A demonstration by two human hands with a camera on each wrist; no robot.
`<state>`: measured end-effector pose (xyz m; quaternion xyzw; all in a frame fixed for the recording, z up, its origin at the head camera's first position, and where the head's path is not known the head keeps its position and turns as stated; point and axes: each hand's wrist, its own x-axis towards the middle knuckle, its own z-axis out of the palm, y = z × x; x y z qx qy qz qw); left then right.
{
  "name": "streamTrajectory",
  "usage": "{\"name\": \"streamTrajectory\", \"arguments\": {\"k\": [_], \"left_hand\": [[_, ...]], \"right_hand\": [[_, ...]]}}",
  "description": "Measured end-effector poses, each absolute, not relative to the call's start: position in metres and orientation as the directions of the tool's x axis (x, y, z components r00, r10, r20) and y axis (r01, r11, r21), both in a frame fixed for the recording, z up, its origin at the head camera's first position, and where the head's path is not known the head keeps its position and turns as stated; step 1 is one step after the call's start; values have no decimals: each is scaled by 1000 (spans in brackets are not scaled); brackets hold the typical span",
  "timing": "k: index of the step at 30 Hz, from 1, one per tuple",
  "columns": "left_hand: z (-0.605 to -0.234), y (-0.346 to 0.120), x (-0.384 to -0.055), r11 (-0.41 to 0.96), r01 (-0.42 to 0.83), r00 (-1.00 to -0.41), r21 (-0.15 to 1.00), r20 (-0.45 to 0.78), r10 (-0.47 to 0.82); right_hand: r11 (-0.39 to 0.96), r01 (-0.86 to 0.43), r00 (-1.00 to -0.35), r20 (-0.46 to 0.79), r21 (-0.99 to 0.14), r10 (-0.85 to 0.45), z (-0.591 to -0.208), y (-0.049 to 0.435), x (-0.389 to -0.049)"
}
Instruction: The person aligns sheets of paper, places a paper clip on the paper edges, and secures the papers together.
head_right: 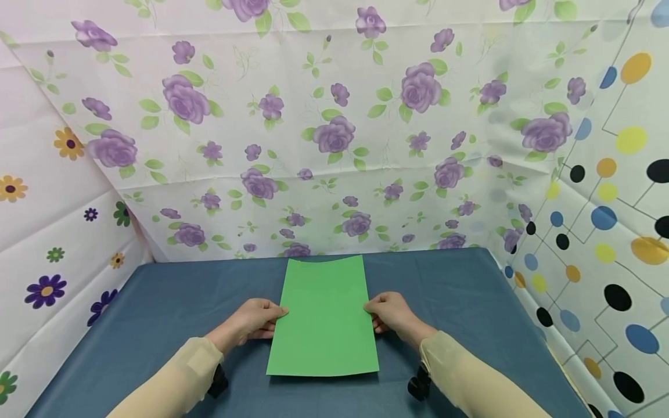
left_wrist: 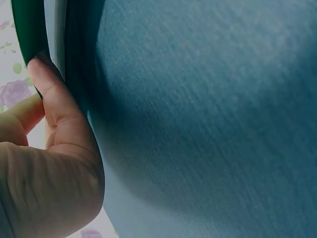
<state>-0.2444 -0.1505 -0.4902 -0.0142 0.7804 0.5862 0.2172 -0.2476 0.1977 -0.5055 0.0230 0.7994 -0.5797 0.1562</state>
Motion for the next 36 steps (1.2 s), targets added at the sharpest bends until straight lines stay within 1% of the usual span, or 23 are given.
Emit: {"name": "streamTrajectory", "arguments": {"k": [7, 13, 19, 30, 36], "left_hand": [[-493, -149, -246, 316, -286, -909, 905, -360, 209], [-494, -149, -245, 340, -270, -915, 901, -350, 202], [-494, -149, -244, 380, -245, -920, 892, -337, 199], [-492, -147, -242, 493, -125, -931, 861, -274, 241], [-489, -145, -241, 526, -108, -937, 844, -264, 230]], "right_hand": [[343, 184, -959, -245, -921, -144, -508, 196, -250], [407, 131, -974, -195, -904, -119, -511, 192, -252], [459, 90, -978, -166, -884, -127, -510, 189, -250], [547, 36, -975, -150, -837, -166, -517, 191, -253], [568, 3, -973, -133, -823, -187, -522, 193, -256]]}}
